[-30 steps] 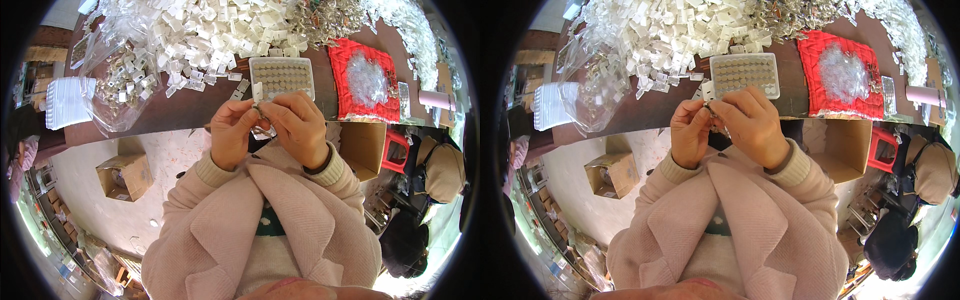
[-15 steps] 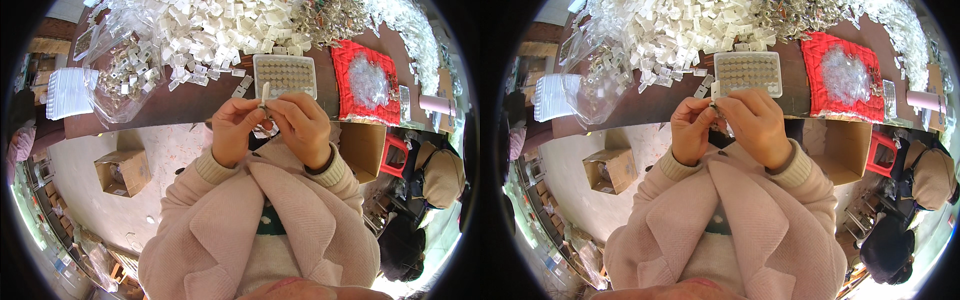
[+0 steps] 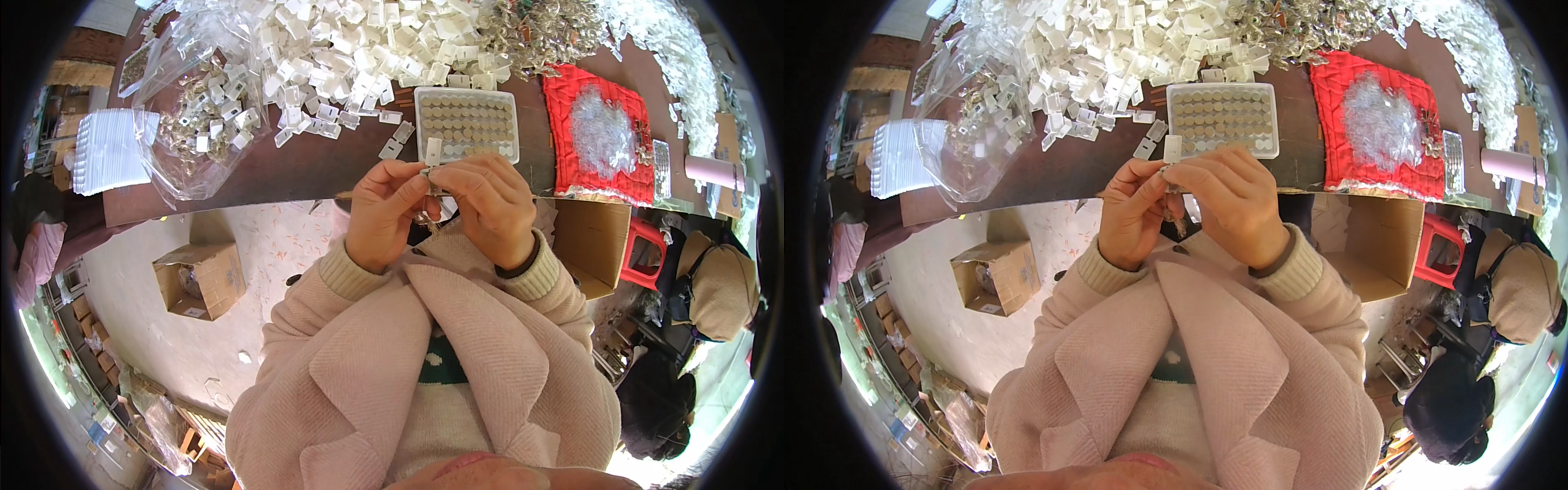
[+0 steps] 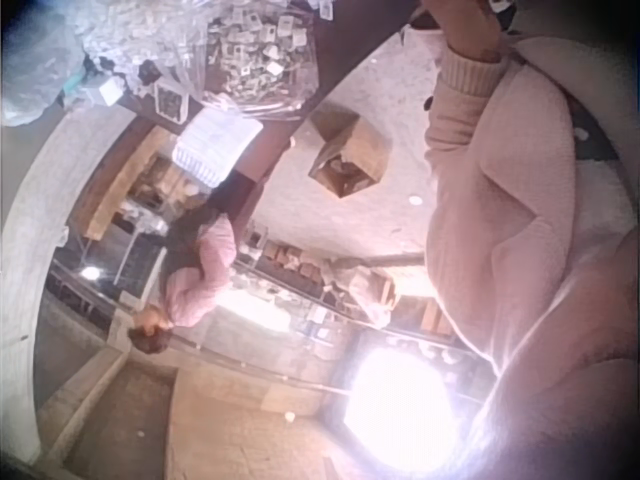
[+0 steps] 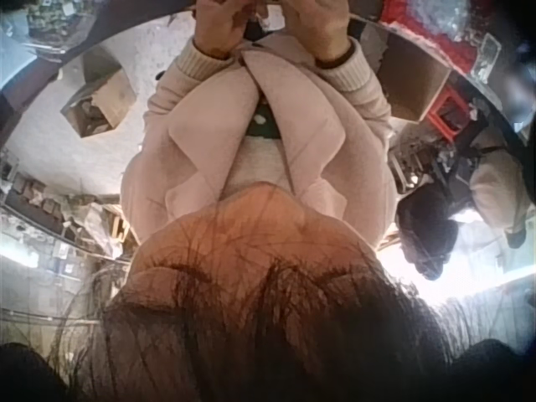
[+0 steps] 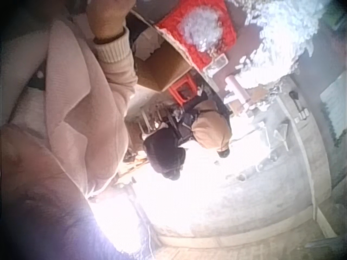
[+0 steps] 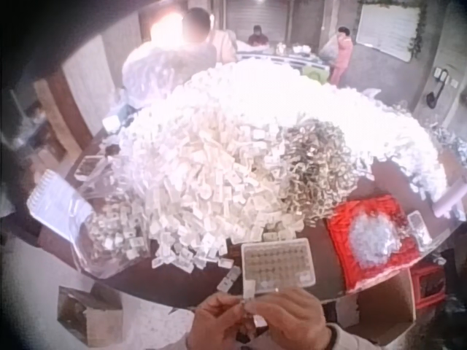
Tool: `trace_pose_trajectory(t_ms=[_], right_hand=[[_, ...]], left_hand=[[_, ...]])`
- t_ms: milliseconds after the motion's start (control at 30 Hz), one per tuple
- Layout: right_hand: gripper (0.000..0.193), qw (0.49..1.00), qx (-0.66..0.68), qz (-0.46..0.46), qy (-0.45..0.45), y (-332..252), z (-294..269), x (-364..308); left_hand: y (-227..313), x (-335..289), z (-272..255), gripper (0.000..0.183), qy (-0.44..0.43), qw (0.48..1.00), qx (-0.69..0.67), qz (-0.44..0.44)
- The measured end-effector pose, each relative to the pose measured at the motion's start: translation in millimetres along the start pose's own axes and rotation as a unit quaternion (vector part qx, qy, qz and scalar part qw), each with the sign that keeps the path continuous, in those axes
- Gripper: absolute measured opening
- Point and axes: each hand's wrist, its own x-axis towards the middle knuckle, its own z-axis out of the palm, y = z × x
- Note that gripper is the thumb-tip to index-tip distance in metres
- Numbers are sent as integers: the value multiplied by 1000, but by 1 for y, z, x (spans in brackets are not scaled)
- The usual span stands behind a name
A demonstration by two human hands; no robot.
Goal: The person repeatedly picks small white plastic housings and metal contacts from a table, inserts the contacts into the housings, and places the assembled units into a compartmentalized tray. The process is repeated continuously with both hands.
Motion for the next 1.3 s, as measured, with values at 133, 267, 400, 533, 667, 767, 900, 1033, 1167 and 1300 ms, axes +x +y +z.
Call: trace_pose_trajectory(t_ms=[133,267,400,533,667,767,900,1033,1167,1300], right_hand=[[31,997,-81,2,4,-10,12,-6],[33,996,-25,88,-13,-2,11,-11],[31,990,-112,87,-23,19,9,-8],[24,986,-140,68,-62,23,11,-4],[21,991,-38,127,-7,16,13,1],[22,993,14,115,29,5,13,2],[20,992,25,126,7,-1,12,4],[19,984,76,156,-39,-2,4,6],[23,985,99,141,-20,-7,1,3],[26,989,98,111,-9,-13,5,-3]], left_hand=[[-6,0,0,13,56,998,36,23],[-7,2,-3,14,81,996,2,32],[-3,3,-6,14,79,996,8,37],[0,3,-7,13,71,997,3,28],[0,4,-6,12,54,998,-4,19],[0,3,-5,12,28,999,-15,8],[-1,3,-7,12,6,999,-34,0],[-2,1,-10,12,5,999,-39,-17],[-5,0,-8,14,24,997,-76,2],[-7,-1,-4,14,56,995,-78,13]])
